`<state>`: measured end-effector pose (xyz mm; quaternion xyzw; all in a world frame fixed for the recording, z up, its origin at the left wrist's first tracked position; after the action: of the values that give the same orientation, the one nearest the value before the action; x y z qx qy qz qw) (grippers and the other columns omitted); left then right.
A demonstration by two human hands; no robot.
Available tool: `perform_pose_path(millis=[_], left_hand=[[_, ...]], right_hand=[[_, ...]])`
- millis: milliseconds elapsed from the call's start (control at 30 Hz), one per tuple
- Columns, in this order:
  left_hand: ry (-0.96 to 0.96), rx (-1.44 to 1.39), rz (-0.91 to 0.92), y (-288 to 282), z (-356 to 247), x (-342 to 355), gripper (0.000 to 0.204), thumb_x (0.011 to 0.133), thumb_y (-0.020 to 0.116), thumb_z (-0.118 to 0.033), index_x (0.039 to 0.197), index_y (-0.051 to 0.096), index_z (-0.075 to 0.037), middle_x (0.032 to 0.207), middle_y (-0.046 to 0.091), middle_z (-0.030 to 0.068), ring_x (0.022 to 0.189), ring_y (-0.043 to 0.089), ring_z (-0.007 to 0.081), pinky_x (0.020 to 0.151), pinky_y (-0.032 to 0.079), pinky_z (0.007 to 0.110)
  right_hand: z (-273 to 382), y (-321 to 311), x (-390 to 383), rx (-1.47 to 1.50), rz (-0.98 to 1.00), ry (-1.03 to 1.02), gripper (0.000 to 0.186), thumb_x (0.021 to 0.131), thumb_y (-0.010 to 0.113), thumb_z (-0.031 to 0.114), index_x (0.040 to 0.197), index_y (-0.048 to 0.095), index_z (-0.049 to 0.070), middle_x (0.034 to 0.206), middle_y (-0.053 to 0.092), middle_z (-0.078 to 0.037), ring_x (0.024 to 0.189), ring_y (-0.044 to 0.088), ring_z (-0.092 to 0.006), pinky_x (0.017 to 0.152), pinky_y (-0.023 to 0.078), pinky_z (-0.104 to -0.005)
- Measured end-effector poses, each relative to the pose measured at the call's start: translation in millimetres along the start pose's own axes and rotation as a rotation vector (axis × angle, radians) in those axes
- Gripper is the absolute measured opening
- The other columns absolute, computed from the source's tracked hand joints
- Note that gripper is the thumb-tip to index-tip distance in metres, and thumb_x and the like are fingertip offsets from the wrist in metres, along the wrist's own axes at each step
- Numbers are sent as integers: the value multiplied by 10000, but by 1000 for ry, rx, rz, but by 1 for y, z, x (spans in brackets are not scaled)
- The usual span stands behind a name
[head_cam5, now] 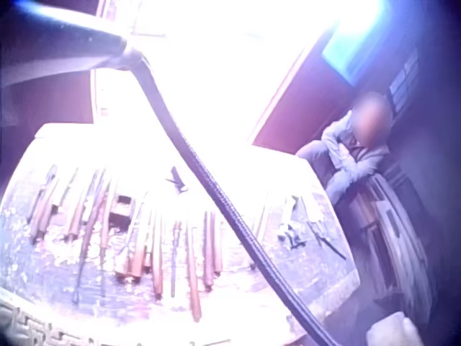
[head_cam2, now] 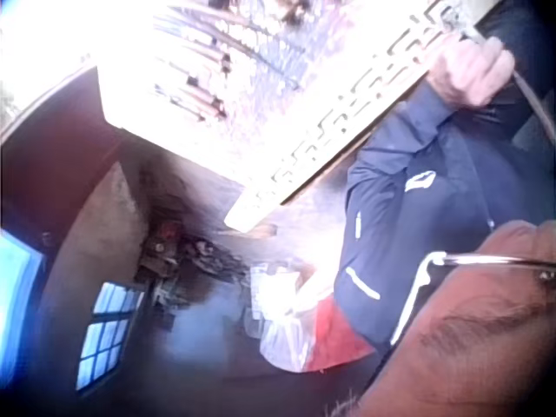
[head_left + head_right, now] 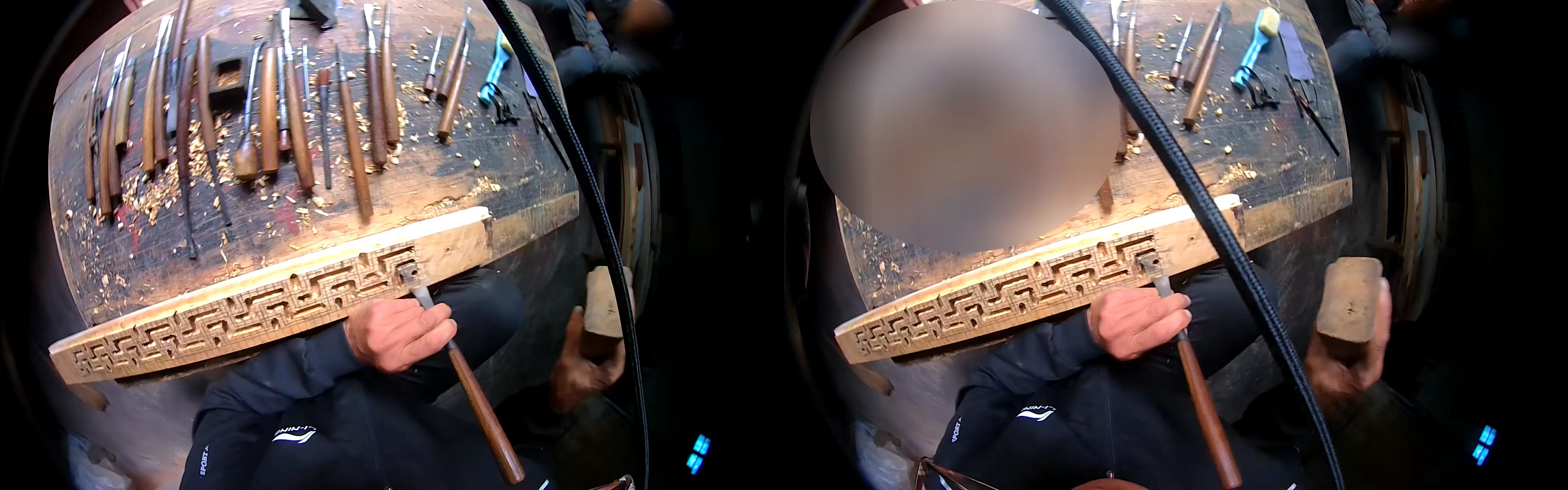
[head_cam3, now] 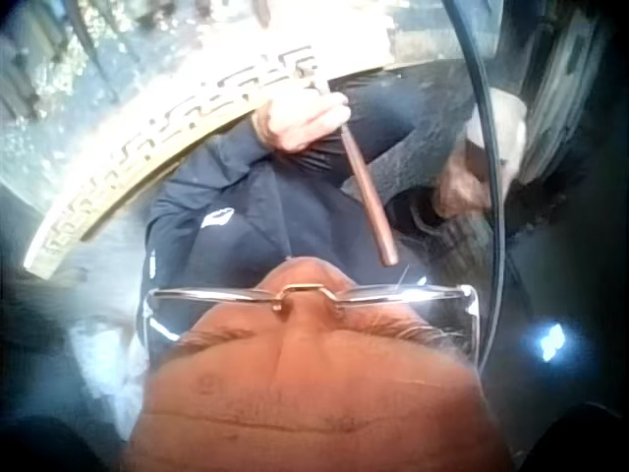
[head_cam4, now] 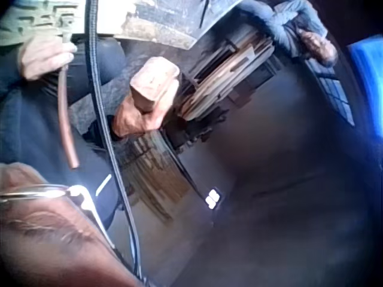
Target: The person is carving intricate geometric patterns into a long wooden board using a chisel and a wooden mallet. They strike the chisel to remove small pieces of wood, occasionally selecting different chisels from a workbench to continue the carving process.
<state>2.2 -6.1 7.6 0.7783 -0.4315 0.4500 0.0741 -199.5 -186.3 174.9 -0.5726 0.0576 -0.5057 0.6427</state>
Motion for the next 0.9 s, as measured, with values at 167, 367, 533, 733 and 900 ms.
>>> perform_pose_path(millis=[167, 367, 533, 733, 900], left_hand=[[5, -97, 42, -3, 1, 4, 387, 942, 848, -67, 1273, 710, 77, 1129, 784, 285, 744, 763, 290, 616, 622, 369], [9, 3, 155, 1, -15, 10, 401, 917, 892, -66, 1239, 708, 89, 1114, 788, 295, 817, 802, 337, 740, 689, 415], [-27, 44, 101, 2, -19, 15, 380, 896, 912, -68, 1192, 720, 74, 1108, 794, 282, 869, 820, 350, 831, 714, 446], [-17, 6, 132, 16, -28, 15, 359, 909, 927, -88, 1161, 723, 65, 1115, 796, 285, 876, 825, 348, 868, 716, 464], [0, 29, 134, 18, -27, 16, 335, 914, 905, -73, 1153, 722, 75, 1089, 795, 276, 869, 825, 335, 873, 714, 443]], right_hand=[[-13, 17, -75, 108, 73, 161, 713, 975, 883, 69, 1597, 568, -80, 1468, 722, -304, 1283, 765, -407, 1117, 619, -491], [-18, 44, -104, 140, -30, 1, 328, 1020, 838, 110, 1197, 659, -100, 1081, 725, -234, 947, 753, -370, 874, 646, -451], [-8, 43, -118, -71, 56, 210, 501, 993, 798, 72, 1396, 593, -142, 1267, 716, -256, 1085, 744, -388, 967, 609, -446], [-14, 58, -107, 71, -107, 33, 395, 954, 718, 22, 1318, 598, -73, 1172, 686, -192, 1035, 685, -329, 982, 549, -428], [-18, 59, -104, 125, -116, 8, 392, 941, 728, 26, 1304, 616, -72, 1159, 689, -186, 1020, 689, -324, 954, 553, -426]])
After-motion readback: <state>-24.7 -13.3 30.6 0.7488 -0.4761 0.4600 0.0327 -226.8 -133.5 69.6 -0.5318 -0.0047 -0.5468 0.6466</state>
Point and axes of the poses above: each hand's wrist, its own x-axis towards the middle knuckle, its own y-axis out of the palm, z = x × y, the point moved 1 cm from there along x, towards the middle knuckle
